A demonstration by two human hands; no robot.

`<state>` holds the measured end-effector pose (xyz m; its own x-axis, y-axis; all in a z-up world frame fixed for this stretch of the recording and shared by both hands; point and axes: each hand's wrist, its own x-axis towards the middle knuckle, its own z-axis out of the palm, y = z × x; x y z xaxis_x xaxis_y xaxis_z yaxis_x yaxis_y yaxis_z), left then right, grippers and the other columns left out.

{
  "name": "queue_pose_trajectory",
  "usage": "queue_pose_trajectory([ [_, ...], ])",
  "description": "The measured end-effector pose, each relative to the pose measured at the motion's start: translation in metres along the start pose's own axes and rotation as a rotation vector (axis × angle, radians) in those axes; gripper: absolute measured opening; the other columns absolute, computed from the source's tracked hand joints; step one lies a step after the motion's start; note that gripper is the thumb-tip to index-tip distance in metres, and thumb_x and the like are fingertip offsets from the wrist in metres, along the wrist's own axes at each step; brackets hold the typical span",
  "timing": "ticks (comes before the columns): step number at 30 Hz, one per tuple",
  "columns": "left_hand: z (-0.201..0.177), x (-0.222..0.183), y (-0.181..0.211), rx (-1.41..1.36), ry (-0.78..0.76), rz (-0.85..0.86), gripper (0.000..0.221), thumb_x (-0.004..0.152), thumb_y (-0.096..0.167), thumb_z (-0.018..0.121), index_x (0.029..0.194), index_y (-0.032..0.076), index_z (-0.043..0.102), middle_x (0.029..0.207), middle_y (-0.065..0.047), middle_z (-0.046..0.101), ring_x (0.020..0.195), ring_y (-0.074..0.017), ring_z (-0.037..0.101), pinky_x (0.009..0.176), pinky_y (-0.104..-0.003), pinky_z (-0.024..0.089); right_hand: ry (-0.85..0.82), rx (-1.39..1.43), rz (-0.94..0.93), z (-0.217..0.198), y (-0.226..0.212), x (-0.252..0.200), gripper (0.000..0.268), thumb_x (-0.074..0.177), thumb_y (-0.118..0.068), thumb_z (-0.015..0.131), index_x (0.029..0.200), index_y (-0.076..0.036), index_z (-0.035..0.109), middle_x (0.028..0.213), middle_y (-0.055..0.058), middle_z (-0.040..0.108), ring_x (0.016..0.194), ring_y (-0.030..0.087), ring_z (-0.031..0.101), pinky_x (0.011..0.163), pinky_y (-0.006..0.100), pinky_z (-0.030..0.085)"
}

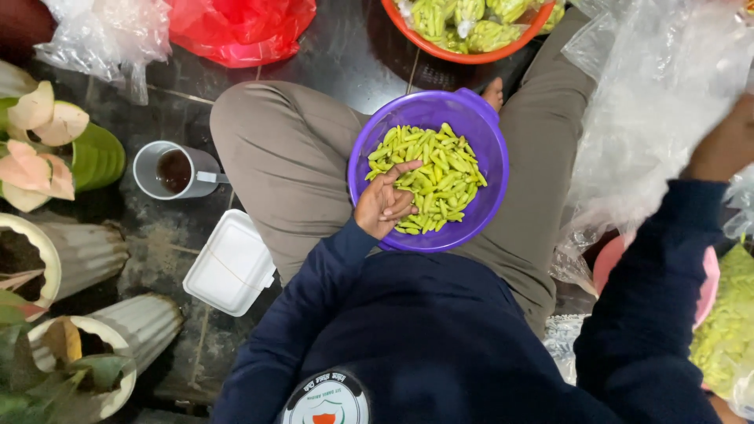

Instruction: The person is manually packing small green vegetables into clear plastic bags from a purple bowl while sitting on the floor.

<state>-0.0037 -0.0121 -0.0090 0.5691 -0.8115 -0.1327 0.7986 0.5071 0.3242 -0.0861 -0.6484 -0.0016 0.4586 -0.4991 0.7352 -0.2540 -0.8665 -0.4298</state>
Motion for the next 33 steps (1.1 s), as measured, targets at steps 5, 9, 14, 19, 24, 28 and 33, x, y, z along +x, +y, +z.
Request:
queue_pose_trajectory([
  [5,0.000,0.001,-0.002,-0.005,0.016,-0.001,0.048,0.108,0.032,0.034,0.147,0.009,0.047,0.050,0.005,0.033,0.042,-0.0071,0.028,0.084,-0.028,0.051,-0.511,0.435,-0.315,0.074,-0.274,-0.006,0.037,0.094,0.017,0.070,0.128,0.005,0.063,0.132,0.022,0.058,0.119,0.039,0.058,0.095,0.047,0.048],
  [9,-0.001,-0.001,0.000,0.000,0.029,0.005,0.042,0.108,0.032,0.034,0.140,0.012,0.052,0.050,0.005,0.033,0.042,-0.0067,0.027,0.078,-0.025,0.047,-0.626,0.373,-0.451,0.185,-0.279,-0.038,0.041,0.085,0.004,0.079,0.125,0.006,0.070,0.135,0.024,0.053,0.122,0.044,0.052,0.105,0.048,0.044],
  [14,-0.003,-0.005,0.002,0.000,0.010,0.010,0.041,0.110,0.033,0.032,0.140,0.013,0.051,0.052,0.005,0.033,0.043,-0.0070,0.027,0.081,-0.027,0.046,-0.574,0.267,-0.489,0.246,-0.249,-0.050,0.019,0.082,0.002,0.079,0.099,-0.004,0.074,0.118,0.018,0.064,0.106,0.039,0.058,0.094,0.044,0.049],
  [19,-0.003,-0.006,0.003,-0.015,-0.005,0.029,0.040,0.111,0.034,0.031,0.138,0.012,0.051,0.051,0.005,0.034,0.042,-0.0074,0.028,0.080,-0.025,0.046,-0.598,0.456,-0.280,0.206,-0.265,-0.029,0.012,0.096,0.005,0.066,0.107,0.000,0.067,0.100,0.014,0.070,0.084,0.032,0.066,0.081,0.040,0.052],
  [24,-0.007,-0.004,0.000,-0.035,-0.012,-0.011,0.036,0.109,0.028,0.035,0.137,0.011,0.051,0.051,0.004,0.033,0.042,-0.0075,0.027,0.085,-0.027,0.045,-0.857,1.035,0.463,0.076,-0.320,-0.014,0.017,0.116,-0.025,0.054,0.128,-0.014,0.048,0.129,0.006,0.059,0.111,0.018,0.066,0.092,0.032,0.065],
  [28,-0.008,0.002,-0.007,0.028,-0.023,-0.042,0.038,0.108,0.031,0.038,0.139,0.014,0.051,0.051,0.005,0.032,0.042,-0.0066,0.027,0.081,-0.023,0.048,-0.973,1.238,0.770,-0.008,-0.373,-0.037,0.013,0.111,-0.013,0.042,0.100,-0.018,0.042,0.147,0.010,0.050,0.139,0.036,0.060,0.105,0.040,0.063],
  [33,-0.027,0.008,-0.032,0.364,-0.095,0.038,0.046,0.114,0.026,0.035,0.159,0.016,0.029,0.049,0.009,0.035,0.037,-0.0037,0.031,0.091,-0.037,0.056,-1.037,1.341,1.407,-0.030,-0.390,-0.118,0.037,0.106,-0.030,0.049,0.138,-0.009,0.049,0.146,0.019,0.057,0.126,0.040,0.062,0.102,0.062,0.053],
])
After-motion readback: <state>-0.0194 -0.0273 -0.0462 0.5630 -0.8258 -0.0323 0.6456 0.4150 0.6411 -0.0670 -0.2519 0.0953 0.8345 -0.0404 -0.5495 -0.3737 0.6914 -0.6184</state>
